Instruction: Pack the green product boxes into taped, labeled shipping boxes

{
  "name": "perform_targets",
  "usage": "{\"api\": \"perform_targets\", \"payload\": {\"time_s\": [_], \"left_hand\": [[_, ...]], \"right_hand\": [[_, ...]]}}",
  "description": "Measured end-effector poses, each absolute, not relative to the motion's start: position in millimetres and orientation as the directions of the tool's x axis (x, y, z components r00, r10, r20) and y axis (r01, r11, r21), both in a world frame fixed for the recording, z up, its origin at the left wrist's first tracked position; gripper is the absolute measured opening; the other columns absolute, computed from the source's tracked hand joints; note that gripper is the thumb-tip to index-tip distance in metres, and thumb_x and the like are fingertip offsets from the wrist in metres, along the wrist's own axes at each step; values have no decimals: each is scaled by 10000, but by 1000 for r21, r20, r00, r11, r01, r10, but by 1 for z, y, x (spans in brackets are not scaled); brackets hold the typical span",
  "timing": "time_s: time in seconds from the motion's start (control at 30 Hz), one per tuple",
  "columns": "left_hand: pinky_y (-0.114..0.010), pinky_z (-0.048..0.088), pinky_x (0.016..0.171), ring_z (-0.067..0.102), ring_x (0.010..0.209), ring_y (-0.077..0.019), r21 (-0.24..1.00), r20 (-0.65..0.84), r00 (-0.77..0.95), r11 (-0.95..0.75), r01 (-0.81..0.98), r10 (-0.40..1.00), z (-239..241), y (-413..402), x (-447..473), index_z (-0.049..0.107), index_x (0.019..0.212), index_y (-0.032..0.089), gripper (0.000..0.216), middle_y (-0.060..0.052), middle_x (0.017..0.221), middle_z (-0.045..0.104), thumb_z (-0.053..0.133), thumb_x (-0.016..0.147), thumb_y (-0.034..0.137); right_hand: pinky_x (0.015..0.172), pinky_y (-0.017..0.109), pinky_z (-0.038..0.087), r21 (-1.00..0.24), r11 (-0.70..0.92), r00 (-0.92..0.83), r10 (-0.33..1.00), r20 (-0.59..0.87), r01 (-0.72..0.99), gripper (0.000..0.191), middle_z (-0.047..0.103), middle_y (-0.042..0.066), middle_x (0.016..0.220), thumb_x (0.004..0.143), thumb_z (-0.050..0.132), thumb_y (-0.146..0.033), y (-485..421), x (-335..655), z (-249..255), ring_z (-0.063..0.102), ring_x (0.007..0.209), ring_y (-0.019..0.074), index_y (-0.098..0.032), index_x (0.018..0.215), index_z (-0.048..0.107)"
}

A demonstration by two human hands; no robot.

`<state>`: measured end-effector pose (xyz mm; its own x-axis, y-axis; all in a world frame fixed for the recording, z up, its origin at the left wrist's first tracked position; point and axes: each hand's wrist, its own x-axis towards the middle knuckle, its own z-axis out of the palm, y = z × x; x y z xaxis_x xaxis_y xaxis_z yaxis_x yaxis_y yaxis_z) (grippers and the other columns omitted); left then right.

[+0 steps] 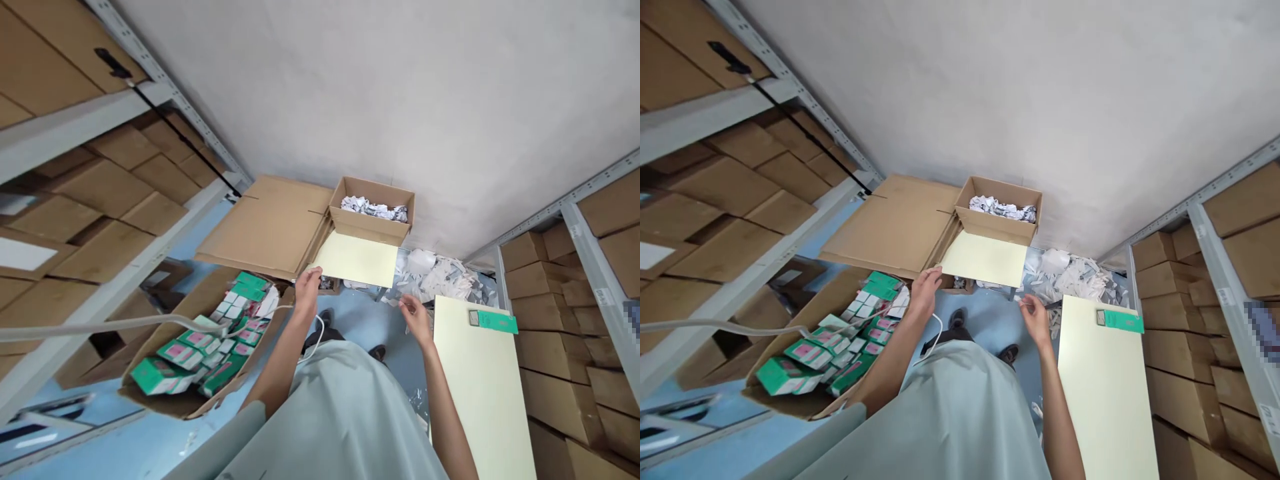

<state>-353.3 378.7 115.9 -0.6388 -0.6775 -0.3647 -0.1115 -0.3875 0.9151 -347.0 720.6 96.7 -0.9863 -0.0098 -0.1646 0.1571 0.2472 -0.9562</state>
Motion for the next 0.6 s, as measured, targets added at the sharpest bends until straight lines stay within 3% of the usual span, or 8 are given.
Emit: {"api": "perform_targets", "payload": {"time_s": [0.33,0.4,0.5,0.6], "left_hand": [[-309,550,980,683,973,-172,803,-529,-454,-595,6,-717,67,201,-345,686,830,201,171,-20,930,721,852,797,232],[-338,579,985,697,996,-176,768,-578,-421,-641,9,-699,54,167,-344,723,952,184,136,-36,1016,732,824,900,260],[-447,635,987,719,1121,-237,702,-656,-395,-712,-6,-643,35,129,-347,716,1278,173,320,-104,1294,723,742,1043,388],[-500,642,1017,711,1208,-273,641,-711,-390,-768,-18,-585,18,109,-355,671,1417,196,427,-134,1432,680,718,1065,434]], "right_hand": [[964,433,657,-935,349,-872,-436,-224,66,415,841,89,1106,884,738,-513,477,-407,93,811,1009,275,-235,1190,751],[959,419,661,-925,375,-840,-479,-256,69,392,843,73,1067,879,731,-485,429,-415,81,812,993,261,-236,1181,746],[919,418,676,-898,431,-803,-504,-318,86,387,841,71,1039,881,716,-484,369,-419,61,815,973,260,-228,1172,734],[961,462,674,-860,504,-795,-489,-360,79,417,830,104,1186,883,718,-484,328,-420,43,807,1090,293,-229,1212,724]]}}
